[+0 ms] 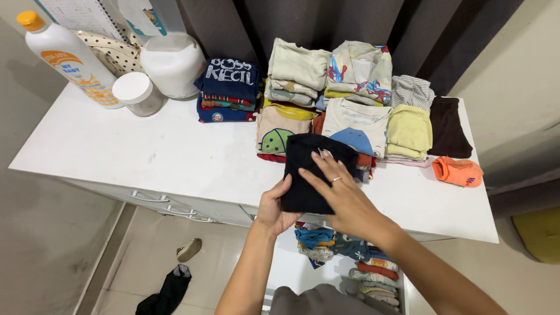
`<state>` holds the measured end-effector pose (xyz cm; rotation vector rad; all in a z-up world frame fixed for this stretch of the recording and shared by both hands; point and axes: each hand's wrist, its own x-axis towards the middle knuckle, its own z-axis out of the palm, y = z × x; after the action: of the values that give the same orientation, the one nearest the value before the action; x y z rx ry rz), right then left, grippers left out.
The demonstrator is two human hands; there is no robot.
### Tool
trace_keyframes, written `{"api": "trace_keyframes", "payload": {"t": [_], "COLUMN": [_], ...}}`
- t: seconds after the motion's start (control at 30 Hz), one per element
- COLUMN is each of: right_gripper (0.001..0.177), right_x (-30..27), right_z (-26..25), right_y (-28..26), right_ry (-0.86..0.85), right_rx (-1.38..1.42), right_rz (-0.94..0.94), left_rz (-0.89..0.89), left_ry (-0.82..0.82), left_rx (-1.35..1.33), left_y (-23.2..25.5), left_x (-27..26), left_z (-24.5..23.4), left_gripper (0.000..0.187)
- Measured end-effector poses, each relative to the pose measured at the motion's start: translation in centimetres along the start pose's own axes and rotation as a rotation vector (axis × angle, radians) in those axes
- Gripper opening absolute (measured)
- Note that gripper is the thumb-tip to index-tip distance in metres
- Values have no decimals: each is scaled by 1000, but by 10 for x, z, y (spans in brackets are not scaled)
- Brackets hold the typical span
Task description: The person folds various baby clothes and places them into a white drawer. They handle items one by one, including shirts, pants, and socks, folding them neatly before stacking them inside the drawer.
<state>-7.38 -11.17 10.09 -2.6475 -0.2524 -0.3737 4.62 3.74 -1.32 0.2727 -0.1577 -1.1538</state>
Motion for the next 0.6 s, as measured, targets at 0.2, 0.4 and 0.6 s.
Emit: {"api": "trace_keyframes", "payload": {"t": [0.2,0.4,0.6], "right_gripper": [87,45,46], "right_x": [-12,-7,13], "right_z": [-16,-24,-6], "right_y": [44,81,86], "right_ry": [132,404,373], "right_rx": [505,1573,1482], "right_rz": [283,740,726], "left_rz": [33,160,162], "left_ry": [-290,-255,-195], "left_rx": [65,134,186], "left_y": [22,42,51], "left_x": [13,7,-10], "left_z": [37,61,38], "left_gripper": [76,81,83]}}
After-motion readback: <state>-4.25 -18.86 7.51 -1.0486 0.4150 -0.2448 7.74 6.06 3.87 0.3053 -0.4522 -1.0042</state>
